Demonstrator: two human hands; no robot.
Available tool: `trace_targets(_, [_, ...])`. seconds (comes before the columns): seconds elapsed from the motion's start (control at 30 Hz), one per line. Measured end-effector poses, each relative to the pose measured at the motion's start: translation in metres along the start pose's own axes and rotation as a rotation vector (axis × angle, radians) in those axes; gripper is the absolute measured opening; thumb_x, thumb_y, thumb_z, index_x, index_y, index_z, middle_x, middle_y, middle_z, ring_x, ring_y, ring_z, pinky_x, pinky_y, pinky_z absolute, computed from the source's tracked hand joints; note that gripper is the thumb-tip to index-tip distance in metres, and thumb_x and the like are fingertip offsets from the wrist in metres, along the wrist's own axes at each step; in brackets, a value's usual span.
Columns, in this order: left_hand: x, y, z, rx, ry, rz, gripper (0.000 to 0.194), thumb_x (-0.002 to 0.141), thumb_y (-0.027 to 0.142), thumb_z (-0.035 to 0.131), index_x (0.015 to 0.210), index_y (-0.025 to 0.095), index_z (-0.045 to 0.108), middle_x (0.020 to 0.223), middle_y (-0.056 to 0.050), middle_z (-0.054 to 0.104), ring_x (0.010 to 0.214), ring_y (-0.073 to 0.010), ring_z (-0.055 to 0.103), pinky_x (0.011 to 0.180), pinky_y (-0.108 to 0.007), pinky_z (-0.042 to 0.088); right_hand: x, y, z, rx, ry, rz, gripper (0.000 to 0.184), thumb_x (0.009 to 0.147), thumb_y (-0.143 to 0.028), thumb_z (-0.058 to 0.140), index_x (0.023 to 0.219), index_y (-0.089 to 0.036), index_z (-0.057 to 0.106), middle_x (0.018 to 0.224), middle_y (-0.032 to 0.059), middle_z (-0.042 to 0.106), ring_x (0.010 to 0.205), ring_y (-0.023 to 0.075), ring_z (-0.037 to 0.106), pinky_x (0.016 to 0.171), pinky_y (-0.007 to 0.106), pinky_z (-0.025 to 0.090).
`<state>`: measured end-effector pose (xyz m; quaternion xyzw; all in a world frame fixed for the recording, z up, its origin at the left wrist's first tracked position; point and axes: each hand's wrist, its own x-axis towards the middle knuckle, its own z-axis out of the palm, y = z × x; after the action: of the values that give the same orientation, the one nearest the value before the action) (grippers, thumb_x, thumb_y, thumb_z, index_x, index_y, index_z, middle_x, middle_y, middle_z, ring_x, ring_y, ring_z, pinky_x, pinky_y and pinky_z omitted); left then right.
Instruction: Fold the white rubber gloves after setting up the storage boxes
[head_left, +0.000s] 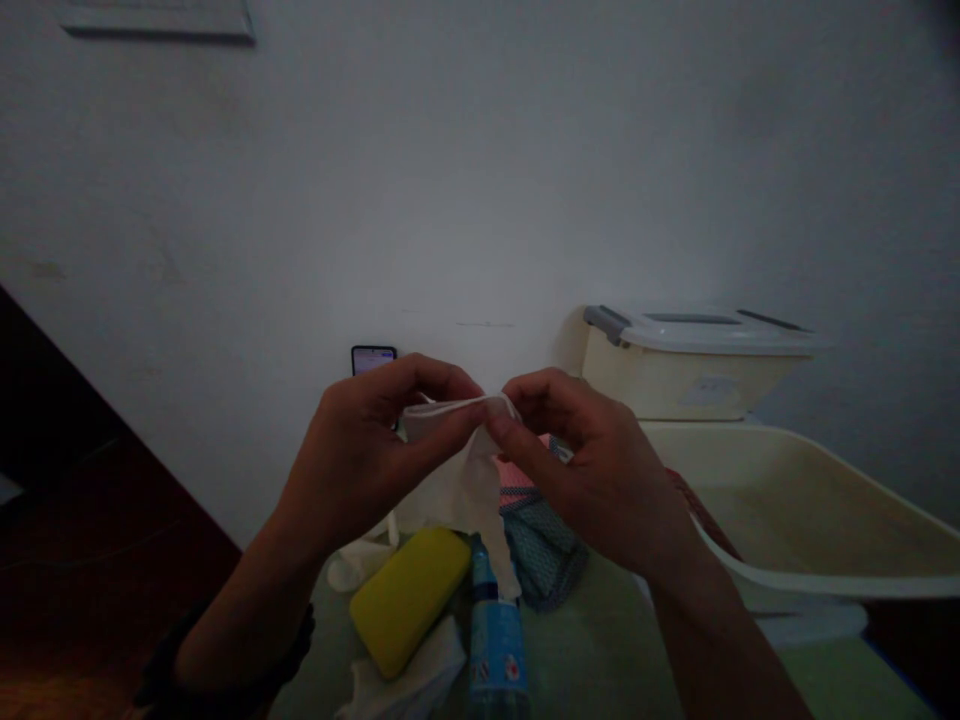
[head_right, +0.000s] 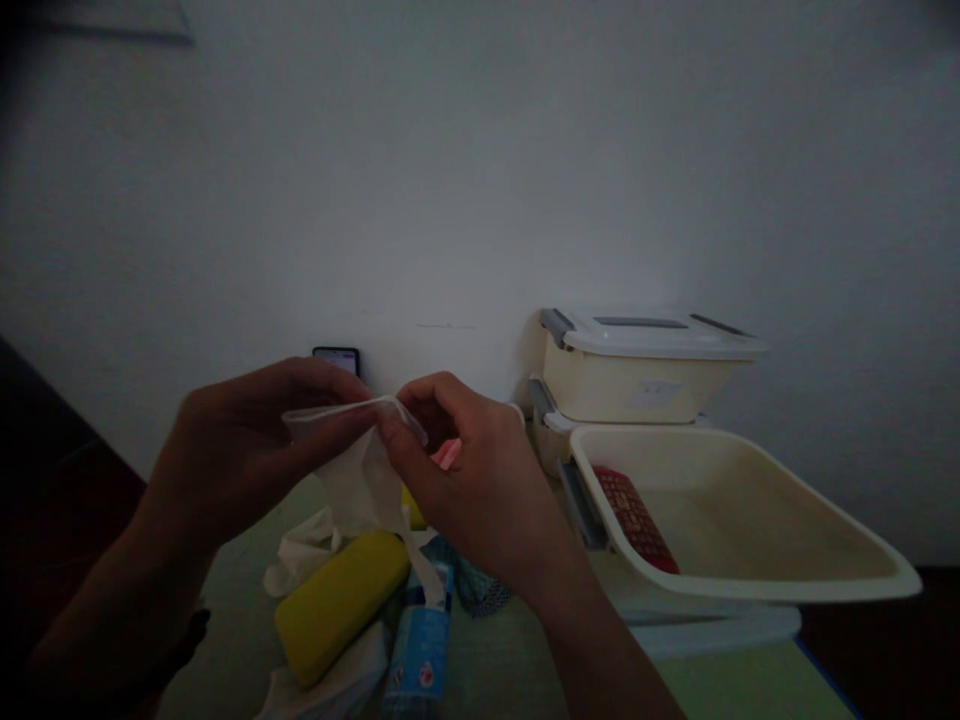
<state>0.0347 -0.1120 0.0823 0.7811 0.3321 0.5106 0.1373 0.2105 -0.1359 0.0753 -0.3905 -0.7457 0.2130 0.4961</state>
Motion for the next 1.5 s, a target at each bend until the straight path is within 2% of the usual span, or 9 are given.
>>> trace_targets(0.17, [-0.001, -0.006, -0.005, -0.039, -0.1, 0.01, 0.009, 0.079, 0.026, 0.07, 0.088, 0.023, 0.069, 0.079, 0.001, 0.071, 0.069, -0.013, 0.065, 0.063, -0.022, 0.054, 0.003, -0.001, -0.004, -0.174, 0.036, -0.015, 0.009, 0.088, -0.023, 0.057, 0.084, -0.019, 0.064, 0.075, -0.0012, 0.067, 0.066, 0.0103, 0.061, 0.057, 0.021, 0.045])
trace_targets(0.37, [0.003, -0.014, -0.009, -0.071, 0.019, -0.07, 0.016, 0.075, 0.025, 0.075, 0.089, 0.02, 0.068, 0.083, -0.001, 0.07, 0.075, -0.0125, 0.066, 0.067, -0.02, 0.055, 0.002, -0.003, -0.012, -0.268, 0.082, 0.032, 0.004, 0.081, -0.023, 0.064, 0.083, -0.02, 0.064, 0.07, -0.0023, 0.064, 0.062, 0.0111, 0.058, 0.057, 0.024, 0.044])
trace_targets(0.6, [0.002, -0.011, 0.007, -0.214, 0.137, -0.036, 0.023, 0.072, 0.019, 0.076, 0.092, 0.019, 0.063, 0.083, 0.0, 0.068, 0.079, -0.0136, 0.067, 0.076, -0.024, 0.058, -0.002, -0.006, -0.003, -0.133, 0.073, 0.02, 0.011, 0.08, -0.021, 0.062, 0.081, -0.021, 0.051, 0.07, -0.0042, 0.057, 0.057, 0.0084, 0.053, 0.049, 0.019, 0.043])
trace_targets(0.77, [-0.001, -0.005, 0.011, -0.284, 0.076, 0.012, 0.015, 0.075, 0.014, 0.073, 0.083, 0.02, 0.062, 0.085, 0.0, 0.07, 0.082, -0.0141, 0.068, 0.077, -0.025, 0.059, -0.001, -0.006, 0.004, -0.256, 0.103, -0.086, 0.013, 0.077, -0.013, 0.06, 0.077, -0.02, 0.05, 0.067, -0.0037, 0.055, 0.058, 0.0082, 0.05, 0.05, 0.017, 0.041])
trace_targets(0.93, [-0.001, -0.002, 0.005, -0.387, -0.038, 0.018, 0.01, 0.08, 0.013, 0.067, 0.087, 0.019, 0.066, 0.096, -0.005, 0.074, 0.09, -0.0177, 0.07, 0.083, -0.029, 0.06, 0.001, -0.004, 0.002, -0.267, 0.112, -0.103, 0.008, 0.081, -0.017, 0.06, 0.079, -0.019, 0.052, 0.071, -0.0015, 0.058, 0.062, 0.0099, 0.053, 0.053, 0.019, 0.043])
trace_targets(1.07, [0.0, -0.004, -0.005, -0.351, -0.082, -0.006, 0.016, 0.085, 0.011, 0.061, 0.092, 0.021, 0.07, 0.101, -0.003, 0.076, 0.091, -0.0175, 0.072, 0.085, -0.029, 0.06, 0.001, -0.003, -0.004, -0.221, 0.078, -0.102, 0.012, 0.08, -0.017, 0.063, 0.09, -0.018, 0.057, 0.077, -0.0014, 0.062, 0.067, 0.0103, 0.058, 0.059, 0.02, 0.048])
trace_targets(1.2, [0.0, -0.008, -0.009, -0.31, -0.114, 0.019, 0.02, 0.077, 0.011, 0.071, 0.093, 0.023, 0.071, 0.101, -0.002, 0.076, 0.093, -0.0193, 0.072, 0.085, -0.032, 0.06, 0.001, -0.003, -0.009, -0.15, -0.015, -0.096, 0.015, 0.082, -0.02, 0.063, 0.096, -0.019, 0.059, 0.085, 0.0, 0.066, 0.074, 0.0114, 0.062, 0.064, 0.021, 0.051])
trace_targets(1.37, [0.0, -0.012, -0.008, -0.159, -0.059, 0.093, 0.011, 0.076, 0.019, 0.074, 0.086, 0.024, 0.072, 0.092, -0.003, 0.075, 0.087, -0.0193, 0.071, 0.081, -0.032, 0.058, 0.001, -0.004, -0.009, -0.112, -0.064, -0.119, 0.01, 0.085, -0.019, 0.06, 0.094, -0.019, 0.062, 0.084, 0.0007, 0.069, 0.076, 0.0117, 0.064, 0.068, 0.021, 0.052])
trace_targets(1.5, [0.003, -0.011, -0.012, 0.05, -0.095, 0.215, 0.008, 0.079, 0.023, 0.072, 0.086, 0.024, 0.071, 0.085, -0.001, 0.075, 0.078, -0.016, 0.07, 0.074, -0.026, 0.055, 0.001, -0.004, -0.008, -0.117, -0.074, -0.114, 0.009, 0.086, -0.019, 0.057, 0.093, -0.018, 0.063, 0.079, -0.0001, 0.068, 0.07, 0.0103, 0.062, 0.064, 0.02, 0.05])
